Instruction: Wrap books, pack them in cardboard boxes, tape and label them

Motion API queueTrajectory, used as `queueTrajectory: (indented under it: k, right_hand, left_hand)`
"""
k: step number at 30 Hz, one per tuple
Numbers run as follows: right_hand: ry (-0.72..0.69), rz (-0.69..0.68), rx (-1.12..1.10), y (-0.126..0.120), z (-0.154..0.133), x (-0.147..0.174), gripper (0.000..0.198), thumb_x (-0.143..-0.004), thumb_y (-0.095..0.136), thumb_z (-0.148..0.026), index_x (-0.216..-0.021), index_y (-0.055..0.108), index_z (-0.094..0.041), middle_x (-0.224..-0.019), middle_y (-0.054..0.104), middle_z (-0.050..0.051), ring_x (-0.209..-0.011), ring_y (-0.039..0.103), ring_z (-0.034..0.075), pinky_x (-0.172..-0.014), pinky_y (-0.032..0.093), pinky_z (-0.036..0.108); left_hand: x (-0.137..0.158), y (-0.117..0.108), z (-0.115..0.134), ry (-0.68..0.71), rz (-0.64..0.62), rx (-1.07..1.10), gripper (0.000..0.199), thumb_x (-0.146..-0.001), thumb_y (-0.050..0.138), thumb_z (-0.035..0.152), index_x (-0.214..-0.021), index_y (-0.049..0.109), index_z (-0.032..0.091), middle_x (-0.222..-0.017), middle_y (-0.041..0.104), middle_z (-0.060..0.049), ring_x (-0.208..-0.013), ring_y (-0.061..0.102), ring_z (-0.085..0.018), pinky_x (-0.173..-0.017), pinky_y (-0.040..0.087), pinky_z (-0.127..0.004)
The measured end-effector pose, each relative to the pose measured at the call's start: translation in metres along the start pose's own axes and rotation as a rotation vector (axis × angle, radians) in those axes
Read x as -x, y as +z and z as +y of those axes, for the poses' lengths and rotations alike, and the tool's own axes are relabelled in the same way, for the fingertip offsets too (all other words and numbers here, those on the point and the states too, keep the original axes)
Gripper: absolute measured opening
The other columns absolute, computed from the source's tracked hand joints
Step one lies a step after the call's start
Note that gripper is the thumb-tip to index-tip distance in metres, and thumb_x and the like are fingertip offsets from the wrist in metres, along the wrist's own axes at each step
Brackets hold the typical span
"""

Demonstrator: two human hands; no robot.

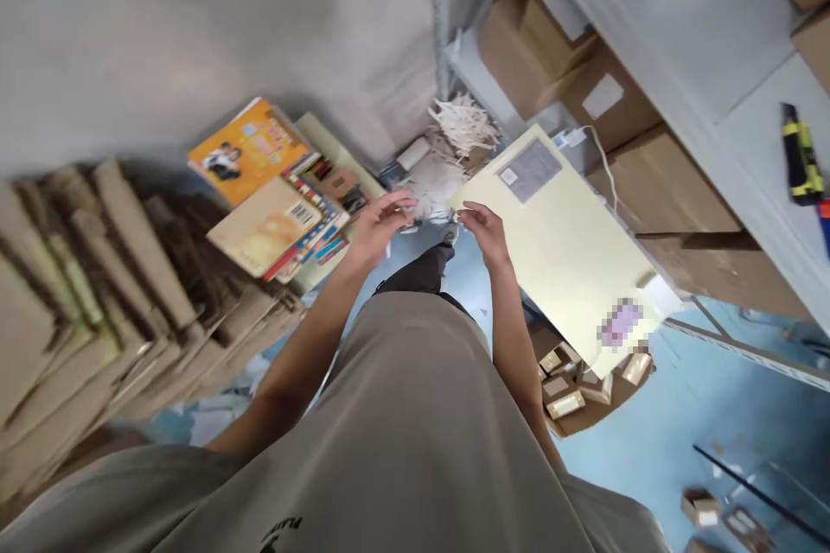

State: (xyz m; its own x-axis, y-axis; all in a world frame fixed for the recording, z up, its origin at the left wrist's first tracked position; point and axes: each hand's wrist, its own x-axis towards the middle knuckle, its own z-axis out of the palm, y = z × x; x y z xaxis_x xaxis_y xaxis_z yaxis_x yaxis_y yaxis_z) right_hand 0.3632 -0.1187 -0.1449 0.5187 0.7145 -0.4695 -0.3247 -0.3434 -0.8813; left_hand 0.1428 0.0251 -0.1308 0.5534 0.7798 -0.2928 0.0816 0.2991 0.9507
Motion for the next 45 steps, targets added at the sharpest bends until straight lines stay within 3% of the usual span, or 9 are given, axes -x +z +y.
queueTrajectory:
  k: [7,15,21,25,28,31,40,43,45]
  right_hand:
    - [-0.036,-0.211,0.039,0.089,0.029,0.067,0.057,-0.076,0.101,-0.056,-0.123,0.085,-0.028,-0.109,0.087,0.004,-0.111,0.083,0.026,-0.111,0.066,0.045]
    - [-0.088,-0.46,0.188,0.205,0.044,0.125,0.051,-0.083,0.094,-0.056,-0.124,0.084,-0.028,-0.11,0.088,0.006,-0.111,0.084,0.028,-0.111,0.067,0.049]
    - [-0.128,-0.694,0.224,0.34,0.038,0.183,0.053,-0.09,0.092,-0.063,-0.13,0.084,-0.028,-0.12,0.09,0.007,-0.118,0.085,0.028,-0.112,0.068,0.047]
    - [-0.264,-0.875,0.272,0.429,0.043,0.23,0.053,-0.1,0.084,-0.067,-0.135,0.084,-0.028,-0.142,0.087,0.01,-0.138,0.08,0.031,-0.126,0.062,0.051]
    - [-0.405,-0.906,0.336,0.477,0.057,0.252,0.049,-0.105,0.079,-0.064,-0.139,0.084,-0.029,-0.16,0.078,0.01,-0.155,0.07,0.032,-0.134,0.056,0.051]
    - [-0.481,-0.855,0.425,0.504,0.074,0.259,0.043,-0.108,0.076,-0.057,-0.142,0.083,-0.032,-0.171,0.071,0.007,-0.165,0.062,0.032,-0.14,0.051,0.051]
    - [-0.491,-0.711,0.526,0.516,0.09,0.246,0.034,-0.106,0.074,-0.045,-0.134,0.087,-0.03,-0.162,0.078,0.007,-0.158,0.068,0.031,-0.142,0.049,0.052]
    - [-0.45,-0.709,0.533,0.517,0.089,0.239,0.033,-0.105,0.076,-0.047,-0.13,0.089,-0.029,-0.157,0.082,0.008,-0.156,0.071,0.032,-0.144,0.046,0.054]
    - [-0.42,-0.706,0.532,0.519,0.089,0.234,0.034,-0.104,0.079,-0.05,-0.127,0.09,-0.029,-0.154,0.083,0.008,-0.154,0.073,0.033,-0.142,0.048,0.056]
  left_hand:
    - [0.154,-0.085,0.018,-0.001,0.155,0.1,0.057,-0.081,0.092,0.03,-0.136,0.081,0.023,-0.136,0.085,-0.012,-0.116,0.081,-0.026,-0.097,0.066,-0.039]
    - [0.236,-0.192,0.026,0.128,0.317,0.019,0.052,-0.096,0.081,0.029,-0.148,0.077,0.025,-0.147,0.082,-0.014,-0.127,0.082,-0.031,-0.111,0.07,-0.051]
    - [0.303,-0.322,0.023,0.288,0.536,-0.225,0.053,-0.102,0.081,0.044,-0.151,0.074,0.026,-0.148,0.082,-0.013,-0.123,0.084,-0.03,-0.115,0.069,-0.052]
    - [0.337,-0.422,0.02,0.309,0.74,-0.566,0.076,-0.096,0.092,0.063,-0.158,0.07,0.024,-0.172,0.066,-0.019,-0.167,0.058,-0.043,-0.143,0.044,-0.064]
    - [0.345,-0.476,0.009,0.232,0.702,-0.711,0.105,-0.083,0.099,0.077,-0.166,0.064,0.022,-0.188,0.048,-0.024,-0.185,0.026,-0.049,-0.152,0.014,-0.073]
    - [0.345,-0.503,-0.006,0.202,0.578,-0.74,0.107,-0.087,0.09,0.087,-0.168,0.064,0.022,-0.186,0.051,-0.026,-0.183,0.032,-0.05,-0.15,0.005,-0.077]
    - [0.341,-0.53,0.003,0.295,0.481,-0.799,0.075,-0.105,0.064,0.087,-0.143,0.08,0.024,-0.162,0.075,-0.021,-0.161,0.064,-0.045,-0.145,0.04,-0.066]
    - [0.349,-0.549,0.043,0.317,0.636,-0.817,0.071,-0.109,0.056,0.086,-0.13,0.08,0.023,-0.141,0.083,-0.018,-0.146,0.073,-0.04,-0.139,0.046,-0.06]
    - [0.363,-0.558,0.082,0.318,0.882,-0.82,0.075,-0.113,0.045,0.087,-0.119,0.076,0.019,-0.123,0.08,-0.017,-0.137,0.074,-0.037,-0.138,0.045,-0.06]
